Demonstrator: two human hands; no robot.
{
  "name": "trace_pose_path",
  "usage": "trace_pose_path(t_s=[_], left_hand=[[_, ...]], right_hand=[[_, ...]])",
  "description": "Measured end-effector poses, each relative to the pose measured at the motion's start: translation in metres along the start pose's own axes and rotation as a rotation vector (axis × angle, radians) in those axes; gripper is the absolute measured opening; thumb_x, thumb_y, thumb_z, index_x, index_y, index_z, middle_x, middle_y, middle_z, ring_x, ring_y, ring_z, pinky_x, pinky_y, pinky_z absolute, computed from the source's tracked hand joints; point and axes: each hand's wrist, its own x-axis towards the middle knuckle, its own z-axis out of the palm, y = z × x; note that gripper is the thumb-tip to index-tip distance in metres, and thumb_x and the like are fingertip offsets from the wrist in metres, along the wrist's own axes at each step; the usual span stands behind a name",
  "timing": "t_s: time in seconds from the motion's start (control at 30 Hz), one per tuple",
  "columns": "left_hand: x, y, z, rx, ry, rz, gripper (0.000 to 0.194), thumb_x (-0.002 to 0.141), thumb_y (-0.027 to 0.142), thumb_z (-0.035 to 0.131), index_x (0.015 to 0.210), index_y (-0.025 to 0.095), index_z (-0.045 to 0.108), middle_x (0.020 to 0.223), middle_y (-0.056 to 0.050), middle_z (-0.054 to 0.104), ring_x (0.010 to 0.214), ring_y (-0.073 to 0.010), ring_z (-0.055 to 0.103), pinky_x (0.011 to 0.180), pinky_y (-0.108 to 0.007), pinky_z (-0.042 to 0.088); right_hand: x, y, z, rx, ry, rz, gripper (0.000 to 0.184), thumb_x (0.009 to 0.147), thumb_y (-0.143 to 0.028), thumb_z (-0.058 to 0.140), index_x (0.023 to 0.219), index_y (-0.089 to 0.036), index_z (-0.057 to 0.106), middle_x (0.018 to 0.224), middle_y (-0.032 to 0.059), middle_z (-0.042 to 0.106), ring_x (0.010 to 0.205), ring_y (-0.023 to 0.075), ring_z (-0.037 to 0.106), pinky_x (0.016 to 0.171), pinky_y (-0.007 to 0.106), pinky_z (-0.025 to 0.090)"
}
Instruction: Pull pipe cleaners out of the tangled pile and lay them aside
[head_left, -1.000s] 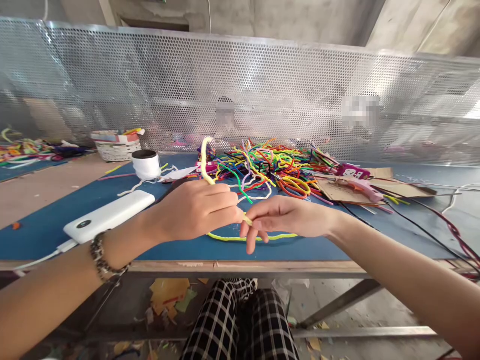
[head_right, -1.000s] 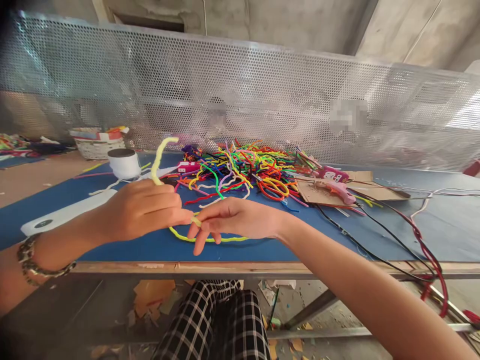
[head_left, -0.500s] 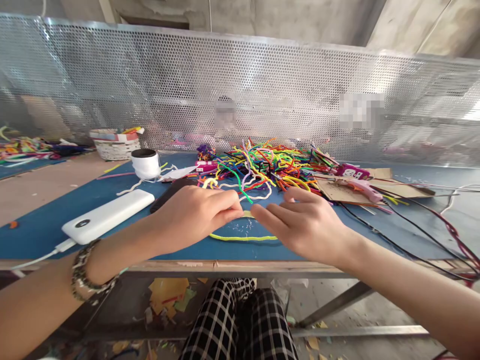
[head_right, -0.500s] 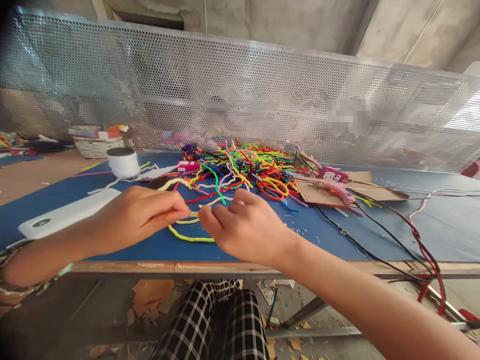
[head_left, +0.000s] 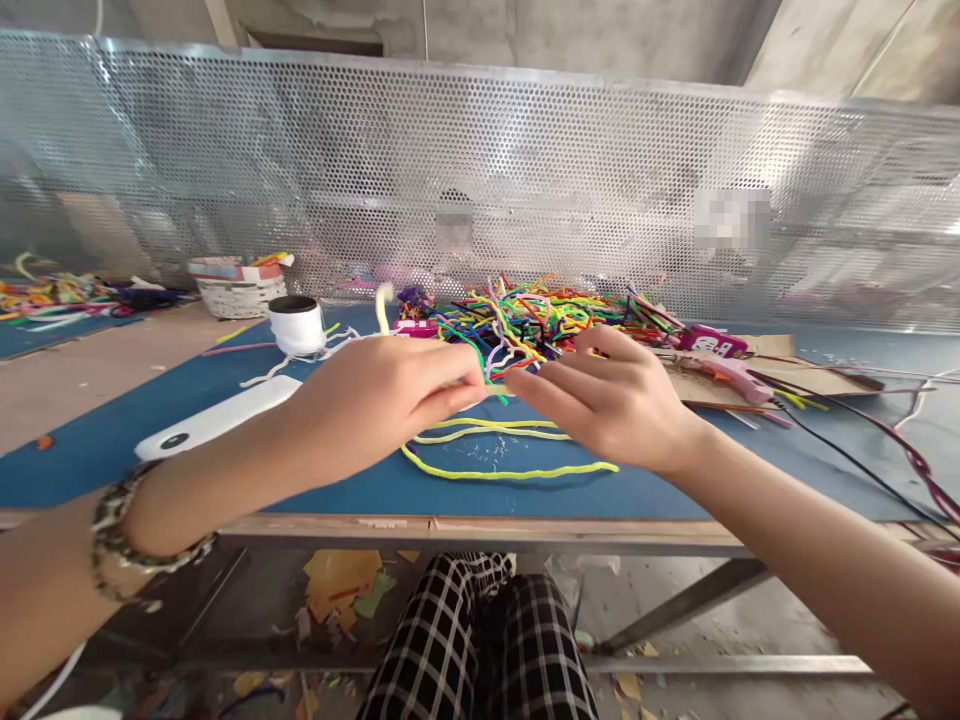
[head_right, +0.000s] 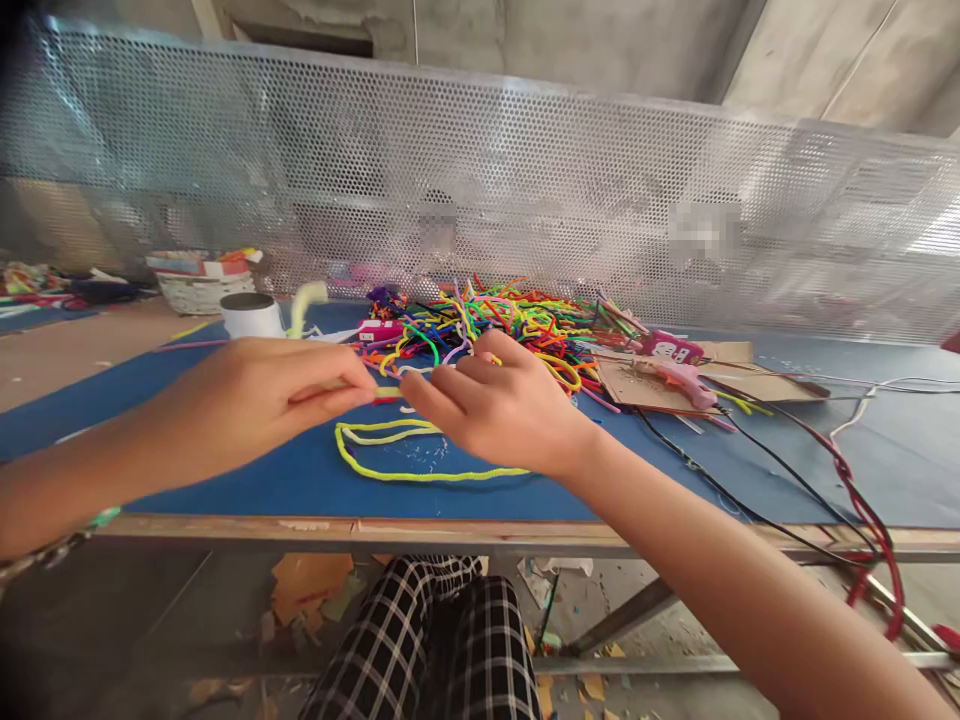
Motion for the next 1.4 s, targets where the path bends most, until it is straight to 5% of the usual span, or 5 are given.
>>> trace_pose_path(t_s=[0.23, 0.37, 0.5, 0.83, 1.4], left_hand=[[-0.007, -0.003, 0.014, 0.532, 0.342, 0.491, 0.020, 0.084, 0.021, 0.045, 0.066, 0.021, 0.055, 0.053, 0.003, 0.055, 0.051, -0.0098, 0.050, 0.046, -0.025, 0.028], [-0.006, -0.011, 0.020, 0.601, 0.422, 0.674, 0.010, 0.080, 0.017, 0.051, 0.071, 0.020, 0.055, 0.054, 0.004, 0.054, 0.051, -0.0095, 0.048, 0.044, -0.025, 0.026], [-0.004, -0.014, 0.019, 0.478, 0.333, 0.616, 0.011, 0.081, 0.017, 0.048, 0.072, 0.019, 0.054, 0.055, 0.004, 0.054, 0.051, -0.0085, 0.047, 0.042, -0.024, 0.025], [-0.002, -0.007, 0.018, 0.145, 0.024, 0.175, 0.028, 0.086, 0.026, 0.038, 0.065, 0.016, 0.053, 0.048, 0.005, 0.050, 0.043, -0.0061, 0.044, 0.043, -0.018, 0.028], [-0.016, -0.024, -0.010, -0.141, -0.126, -0.373, 0.019, 0.081, 0.022, 0.049, 0.066, 0.013, 0.057, 0.046, 0.008, 0.035, 0.045, -0.0036, 0.030, 0.045, -0.013, 0.022]], right_hand=[[-0.004, 0.004, 0.007, 1.391, -0.518, 0.302, 0.037, 0.091, -0.030, 0.023, 0.090, -0.008, 0.052, 0.052, -0.0024, 0.049, 0.043, 0.0057, 0.042, 0.045, 0.019, 0.038], [-0.008, 0.005, 0.014, 1.651, -0.656, 0.327, 0.026, 0.089, -0.026, 0.032, 0.085, -0.010, 0.051, 0.048, -0.0042, 0.049, 0.038, 0.0043, 0.040, 0.041, 0.017, 0.035], [-0.009, 0.004, 0.011, 1.422, -0.664, 0.310, 0.026, 0.089, -0.023, 0.028, 0.082, -0.011, 0.050, 0.047, -0.0054, 0.047, 0.037, 0.0033, 0.037, 0.040, 0.015, 0.033], [-0.007, -0.009, 0.000, -0.233, -0.269, -0.119, 0.032, 0.083, -0.007, 0.030, 0.076, -0.016, 0.059, 0.046, -0.0017, 0.050, 0.040, 0.0090, 0.029, 0.049, 0.026, 0.027], [-0.035, 0.026, -0.008, -0.526, -0.068, -0.261, 0.031, 0.082, -0.001, 0.034, 0.071, -0.017, 0.058, 0.045, -0.0042, 0.052, 0.042, 0.0091, 0.036, 0.054, 0.025, 0.031]])
